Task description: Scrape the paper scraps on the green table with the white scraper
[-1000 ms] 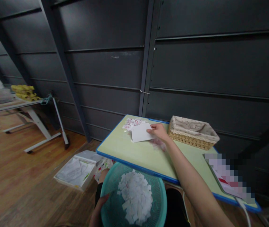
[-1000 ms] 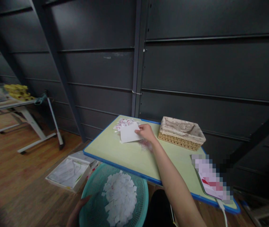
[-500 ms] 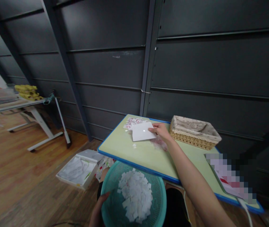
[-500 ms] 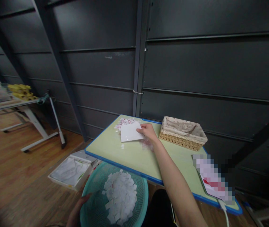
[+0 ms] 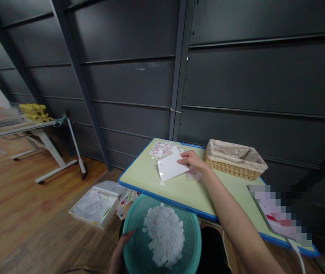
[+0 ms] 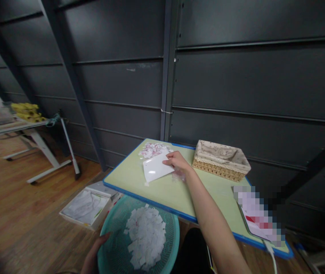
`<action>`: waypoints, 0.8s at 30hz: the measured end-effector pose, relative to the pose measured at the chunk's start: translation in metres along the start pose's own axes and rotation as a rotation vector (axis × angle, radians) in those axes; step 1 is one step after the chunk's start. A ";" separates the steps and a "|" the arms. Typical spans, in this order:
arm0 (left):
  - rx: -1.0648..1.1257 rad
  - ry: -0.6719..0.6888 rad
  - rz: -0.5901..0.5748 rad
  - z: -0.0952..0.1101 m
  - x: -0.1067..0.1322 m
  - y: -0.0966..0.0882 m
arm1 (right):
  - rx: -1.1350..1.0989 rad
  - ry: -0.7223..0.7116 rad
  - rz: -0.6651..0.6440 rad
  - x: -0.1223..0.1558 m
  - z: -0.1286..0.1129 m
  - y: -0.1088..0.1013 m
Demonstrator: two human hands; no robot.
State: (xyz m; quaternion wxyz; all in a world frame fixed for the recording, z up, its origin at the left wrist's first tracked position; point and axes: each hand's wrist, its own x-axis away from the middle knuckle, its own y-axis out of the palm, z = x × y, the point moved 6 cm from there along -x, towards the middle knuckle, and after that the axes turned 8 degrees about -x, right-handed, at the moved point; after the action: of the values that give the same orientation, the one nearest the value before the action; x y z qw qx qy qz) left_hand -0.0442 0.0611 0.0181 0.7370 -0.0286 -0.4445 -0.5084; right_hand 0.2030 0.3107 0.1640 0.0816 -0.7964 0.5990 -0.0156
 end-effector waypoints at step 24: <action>-0.003 0.025 0.009 0.001 0.015 0.011 | -0.306 0.094 -0.182 0.007 0.001 0.027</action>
State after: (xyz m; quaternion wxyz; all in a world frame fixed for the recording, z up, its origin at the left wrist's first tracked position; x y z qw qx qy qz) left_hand -0.0356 0.0561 0.0335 0.7446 -0.0256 -0.4344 -0.5061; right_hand 0.1792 0.2968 0.1580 -0.0702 -0.8488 0.5232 0.0310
